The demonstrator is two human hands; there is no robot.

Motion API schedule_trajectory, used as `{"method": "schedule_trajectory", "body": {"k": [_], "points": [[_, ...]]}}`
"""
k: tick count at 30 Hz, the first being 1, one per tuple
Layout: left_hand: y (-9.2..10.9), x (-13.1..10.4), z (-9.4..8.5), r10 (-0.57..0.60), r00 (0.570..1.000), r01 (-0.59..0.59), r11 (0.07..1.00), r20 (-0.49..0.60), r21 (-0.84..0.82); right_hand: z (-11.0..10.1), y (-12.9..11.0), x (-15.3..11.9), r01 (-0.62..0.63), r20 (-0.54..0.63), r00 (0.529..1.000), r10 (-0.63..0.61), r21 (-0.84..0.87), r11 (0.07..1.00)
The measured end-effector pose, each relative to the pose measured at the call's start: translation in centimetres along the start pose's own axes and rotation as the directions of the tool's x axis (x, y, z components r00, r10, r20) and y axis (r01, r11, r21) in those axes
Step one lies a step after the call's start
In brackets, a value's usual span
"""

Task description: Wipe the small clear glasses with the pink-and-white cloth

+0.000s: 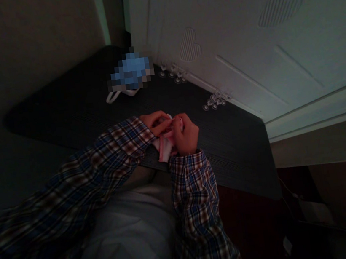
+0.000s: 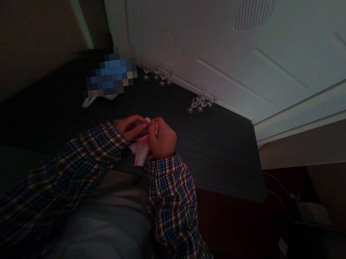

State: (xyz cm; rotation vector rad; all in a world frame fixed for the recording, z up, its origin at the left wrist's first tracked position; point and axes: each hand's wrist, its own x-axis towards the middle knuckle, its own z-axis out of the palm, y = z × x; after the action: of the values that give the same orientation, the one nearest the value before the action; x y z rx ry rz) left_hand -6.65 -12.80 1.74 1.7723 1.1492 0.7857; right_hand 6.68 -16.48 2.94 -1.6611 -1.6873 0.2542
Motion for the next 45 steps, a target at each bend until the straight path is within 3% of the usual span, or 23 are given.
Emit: {"method": "schedule_trajectory", "body": {"k": [18,24,32,37,45], "points": [[0.2,0.0,-0.1,-0.055,0.998,0.056,0.998,0.039,-0.029,-0.2,-0.3,0.0,-0.005,0.021,1.0,0.004,0.03,1.0],[-0.3,0.2,0.0,-0.022,1.0,0.023,0.999,0.018,-0.032,-0.2,-0.1,0.0,-0.029,0.072,0.997,0.024,0.059,0.998],[-1.2,0.7,0.2,-0.074,0.997,0.074,0.997,-0.007,0.033,-0.1,-0.3,0.0,-0.031,0.058,0.998,0.028,0.041,0.999],[-0.5,0.7,0.0,-0.112,0.994,0.111,0.988,0.003,0.104,0.1,-0.2,0.0,-0.032,0.075,0.997,0.028,0.051,0.998],[-0.9,0.7,0.4,-0.081,0.997,0.08,0.995,-0.017,-0.06,0.0,-0.3,0.0,-0.046,0.077,0.996,0.045,0.013,0.999]]}}
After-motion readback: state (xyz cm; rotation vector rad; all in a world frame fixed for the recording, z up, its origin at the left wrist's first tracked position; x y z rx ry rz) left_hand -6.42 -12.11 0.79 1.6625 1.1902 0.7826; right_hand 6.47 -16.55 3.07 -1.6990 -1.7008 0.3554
